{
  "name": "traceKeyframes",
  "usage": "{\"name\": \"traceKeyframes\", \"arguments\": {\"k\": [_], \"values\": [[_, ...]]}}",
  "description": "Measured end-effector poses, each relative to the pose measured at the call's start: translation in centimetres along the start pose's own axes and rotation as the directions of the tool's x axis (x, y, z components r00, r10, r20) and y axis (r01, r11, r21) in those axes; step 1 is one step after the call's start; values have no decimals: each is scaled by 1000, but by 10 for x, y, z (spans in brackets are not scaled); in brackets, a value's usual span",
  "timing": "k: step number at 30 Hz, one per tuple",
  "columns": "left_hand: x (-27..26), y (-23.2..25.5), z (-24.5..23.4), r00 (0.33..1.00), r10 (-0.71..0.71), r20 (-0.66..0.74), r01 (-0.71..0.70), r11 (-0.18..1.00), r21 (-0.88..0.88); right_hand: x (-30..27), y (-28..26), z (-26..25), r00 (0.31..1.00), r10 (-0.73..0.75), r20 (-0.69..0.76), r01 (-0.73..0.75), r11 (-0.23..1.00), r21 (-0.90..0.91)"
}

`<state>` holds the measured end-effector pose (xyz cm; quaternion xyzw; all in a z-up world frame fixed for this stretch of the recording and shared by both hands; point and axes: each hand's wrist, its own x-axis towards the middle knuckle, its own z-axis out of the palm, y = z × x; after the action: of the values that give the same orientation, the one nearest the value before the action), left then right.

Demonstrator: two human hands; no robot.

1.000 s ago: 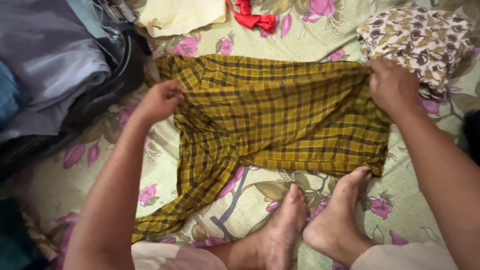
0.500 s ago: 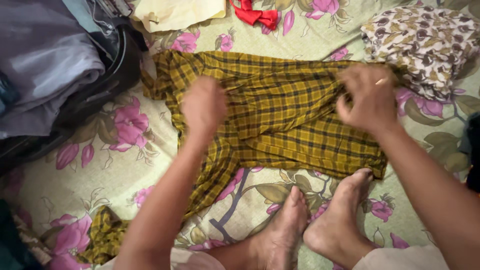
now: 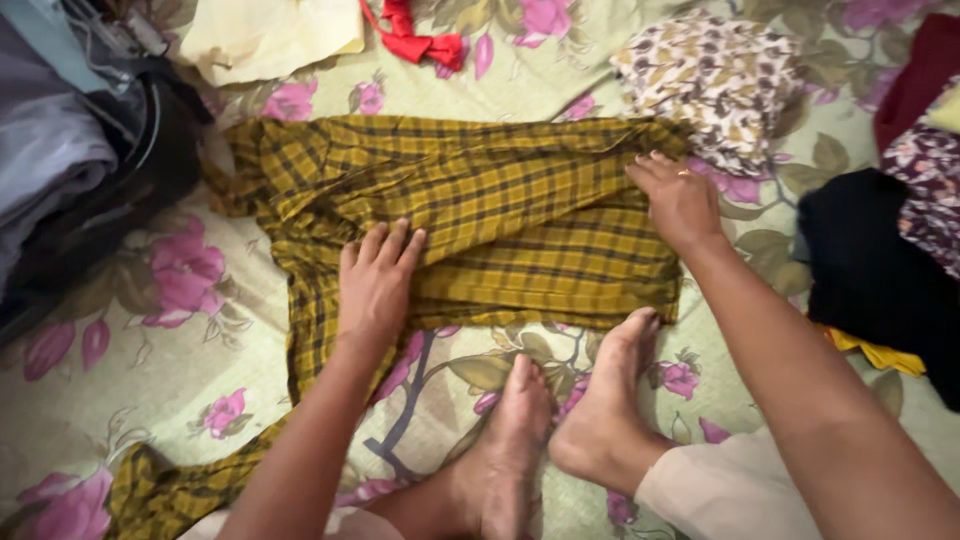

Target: The person folds a yellow plaid shirt on a bed, smoothing and aligning the fabric before folding it into a compact rectangle and placing it into a suitcase. The person then picks up a patterned cloth and begins to fold it.

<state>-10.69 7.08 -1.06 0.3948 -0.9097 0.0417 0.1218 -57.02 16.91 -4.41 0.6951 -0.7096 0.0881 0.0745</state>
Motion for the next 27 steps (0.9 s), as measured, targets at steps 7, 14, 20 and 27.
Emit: {"name": "traceKeyframes", "arguments": {"k": [7, 14, 20, 27], "values": [[-15, 10, -31, 886, 8, 464, -62, 993, 102, -17, -11, -58, 964, -105, 242, 128, 989, -78], [22, 24, -55, 657, -175, 733, 194, 979, 60, 12, -45, -92, 940, 138, 312, -145, 990, -1], [56, 77, -2, 914, -46, 404, 189, 928, -320, 41, -139, -26, 963, -205, 175, 177, 971, 161], [55, -33, 13, 716, -356, 600, 364, 924, 114, 54, -58, -15, 864, 219, 453, -233, 972, -25]]}}
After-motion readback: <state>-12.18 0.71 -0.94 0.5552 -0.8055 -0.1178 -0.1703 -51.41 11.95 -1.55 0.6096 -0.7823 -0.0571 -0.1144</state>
